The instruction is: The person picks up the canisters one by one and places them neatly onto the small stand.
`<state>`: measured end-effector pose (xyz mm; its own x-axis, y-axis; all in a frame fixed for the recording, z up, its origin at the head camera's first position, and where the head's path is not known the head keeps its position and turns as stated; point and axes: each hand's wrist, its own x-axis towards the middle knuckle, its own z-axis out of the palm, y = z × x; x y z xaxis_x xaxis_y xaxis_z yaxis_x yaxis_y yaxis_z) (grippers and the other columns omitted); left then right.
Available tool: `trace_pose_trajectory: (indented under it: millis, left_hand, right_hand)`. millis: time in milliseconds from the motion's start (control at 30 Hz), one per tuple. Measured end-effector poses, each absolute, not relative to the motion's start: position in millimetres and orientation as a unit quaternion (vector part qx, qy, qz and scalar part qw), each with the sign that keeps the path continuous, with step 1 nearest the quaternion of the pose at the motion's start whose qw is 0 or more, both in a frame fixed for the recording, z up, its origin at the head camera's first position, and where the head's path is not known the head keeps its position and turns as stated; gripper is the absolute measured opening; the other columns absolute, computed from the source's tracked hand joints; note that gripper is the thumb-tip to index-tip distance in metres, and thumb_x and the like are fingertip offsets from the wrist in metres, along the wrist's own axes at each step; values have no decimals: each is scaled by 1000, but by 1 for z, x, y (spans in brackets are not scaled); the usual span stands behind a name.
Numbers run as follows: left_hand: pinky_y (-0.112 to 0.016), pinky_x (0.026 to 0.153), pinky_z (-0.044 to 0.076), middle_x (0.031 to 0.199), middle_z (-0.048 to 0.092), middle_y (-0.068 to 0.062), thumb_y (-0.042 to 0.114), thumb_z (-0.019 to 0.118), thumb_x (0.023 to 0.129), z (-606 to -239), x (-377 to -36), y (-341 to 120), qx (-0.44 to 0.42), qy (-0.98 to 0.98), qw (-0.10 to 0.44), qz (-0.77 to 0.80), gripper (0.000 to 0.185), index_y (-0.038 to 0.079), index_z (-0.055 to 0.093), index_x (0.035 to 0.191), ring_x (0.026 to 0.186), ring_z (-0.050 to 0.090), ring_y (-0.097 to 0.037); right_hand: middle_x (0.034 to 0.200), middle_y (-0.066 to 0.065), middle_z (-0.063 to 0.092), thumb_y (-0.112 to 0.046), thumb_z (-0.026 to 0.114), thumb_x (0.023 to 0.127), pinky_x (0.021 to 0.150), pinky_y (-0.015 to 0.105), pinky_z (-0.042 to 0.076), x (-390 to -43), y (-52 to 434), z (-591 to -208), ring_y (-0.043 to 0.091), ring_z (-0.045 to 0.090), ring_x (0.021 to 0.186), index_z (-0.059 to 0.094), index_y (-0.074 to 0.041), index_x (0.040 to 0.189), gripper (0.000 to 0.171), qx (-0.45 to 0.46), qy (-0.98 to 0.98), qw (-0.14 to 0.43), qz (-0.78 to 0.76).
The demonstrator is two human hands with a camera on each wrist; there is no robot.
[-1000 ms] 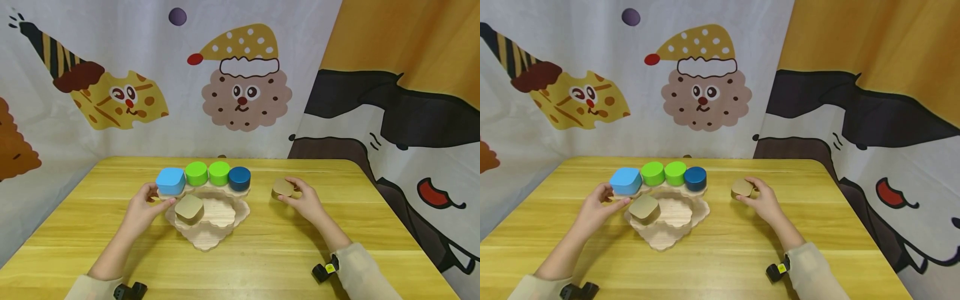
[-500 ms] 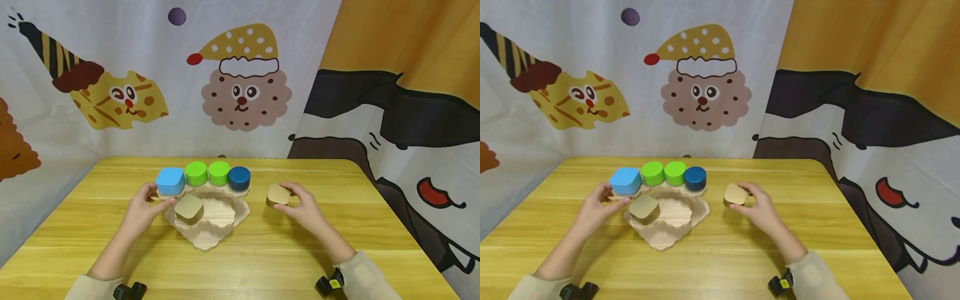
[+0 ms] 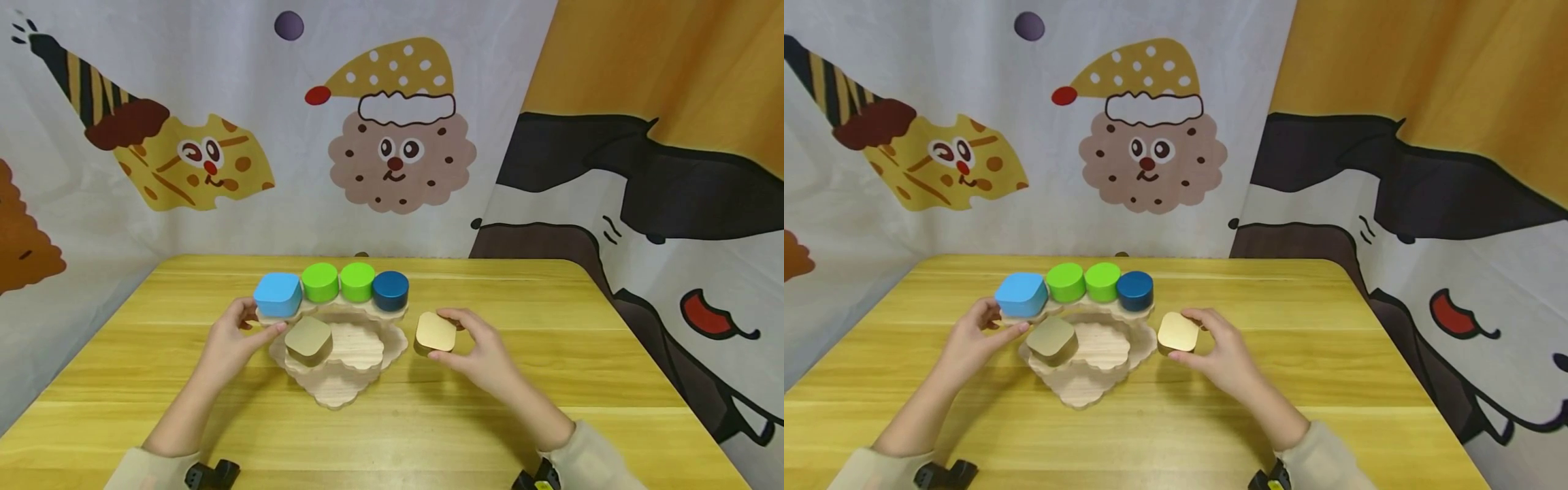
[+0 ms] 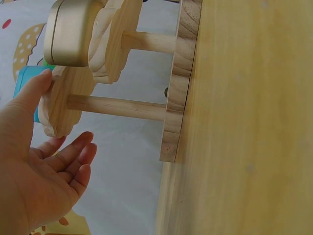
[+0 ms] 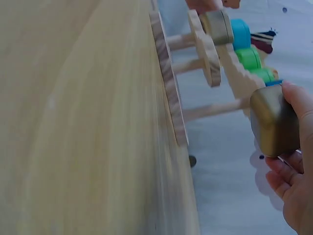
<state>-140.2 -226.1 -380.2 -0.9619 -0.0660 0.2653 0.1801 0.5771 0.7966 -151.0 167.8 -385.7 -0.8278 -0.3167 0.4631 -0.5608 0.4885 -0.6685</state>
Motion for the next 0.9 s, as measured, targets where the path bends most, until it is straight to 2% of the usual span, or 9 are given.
trace_pose_trajectory:
  millis: [167,367,667,900]
  left_hand:
    - [-45,84,38,112,56,-19,30,75,85,-380,-140,-226,-31,-877,135,-459,60,-8,48,123,100,49,-26]
    - [-45,84,38,112,56,-19,30,75,85,-380,-140,-226,-35,-875,134,-464,60,-8,48,123,100,49,-26]
    - [-44,84,39,112,56,-19,29,75,85,-380,-140,-226,-35,-876,135,-461,60,-9,48,123,100,49,-26]
    - [-43,83,39,113,56,-19,30,75,85,-379,-139,-226,-35,-877,135,-459,61,-9,48,123,101,49,-26]
  right_hand:
    - [110,-8,61,-24,89,67,83,47,47,-144,155,-384,13,55,99,61,-14,123,63,262,-845,133,447]
    - [113,-7,61,-26,88,67,83,38,49,-139,140,-385,12,57,101,60,-12,124,64,292,-833,132,452]
    - [115,-11,60,-28,89,66,84,38,49,-131,117,-383,11,56,103,61,-18,125,66,283,-829,114,469]
    - [118,-7,59,-29,87,68,84,38,50,-124,99,-386,12,56,104,59,-12,126,67,291,-823,102,476]
